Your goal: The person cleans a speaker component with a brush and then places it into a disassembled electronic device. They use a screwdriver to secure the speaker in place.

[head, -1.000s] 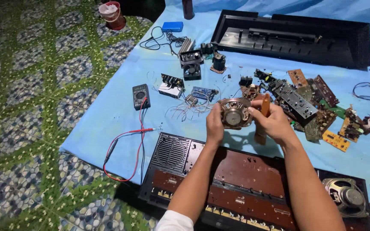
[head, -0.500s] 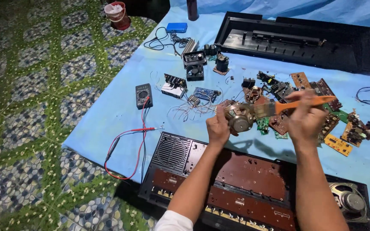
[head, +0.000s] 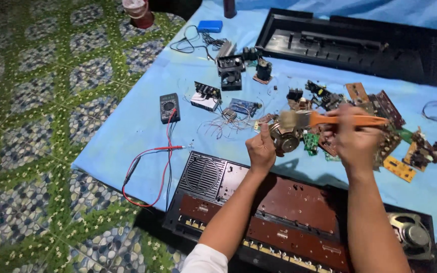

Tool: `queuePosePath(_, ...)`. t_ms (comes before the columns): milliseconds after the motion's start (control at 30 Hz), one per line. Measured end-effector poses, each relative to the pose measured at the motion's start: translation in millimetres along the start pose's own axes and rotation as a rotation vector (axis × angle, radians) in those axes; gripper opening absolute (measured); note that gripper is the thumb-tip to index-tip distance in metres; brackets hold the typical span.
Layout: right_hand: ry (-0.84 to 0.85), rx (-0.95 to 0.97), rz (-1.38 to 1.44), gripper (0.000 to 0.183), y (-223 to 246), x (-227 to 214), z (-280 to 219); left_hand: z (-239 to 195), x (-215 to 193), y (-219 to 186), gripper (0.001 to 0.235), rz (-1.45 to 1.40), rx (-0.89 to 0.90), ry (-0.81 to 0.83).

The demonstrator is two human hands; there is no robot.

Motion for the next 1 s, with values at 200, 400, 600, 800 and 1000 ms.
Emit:
queuePosePath(200,-0.125,-0.290,-0.407,0.028,-34,-16,10,-3,1,19,0.067,-0.065,-0.266,0.050)
queuePosePath(400,0.056,-0.037,-0.066,0.026,1,7,5,4,-8,23,0.075,0.040,-0.492,-0.075)
queuePosePath(600,0.046,-0.077,0.007,0.011,1,-5,1,6,-9,11,0.076,-0.013,-0.790,-0.009)
queuePosePath(800,0.440,-0.115,-0.321,0.012,10,-8,8,3,-10,31,0.072,-0.103,-0.867,-0.105)
queuePosePath(1000,0.518,-0.410,-0.411,0.016,14,13,1,8,-10,25,0.066,-0.595,-0.969,-0.213)
Point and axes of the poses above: each hand's wrist, its own z-axis towards the middle knuckle, its own x-axis out of the palm, y = z × x, the point moved 2 cm from there along z, towards the middle knuckle, and after that the axes turned 4 degrees about -x, right-handed, at the moved point
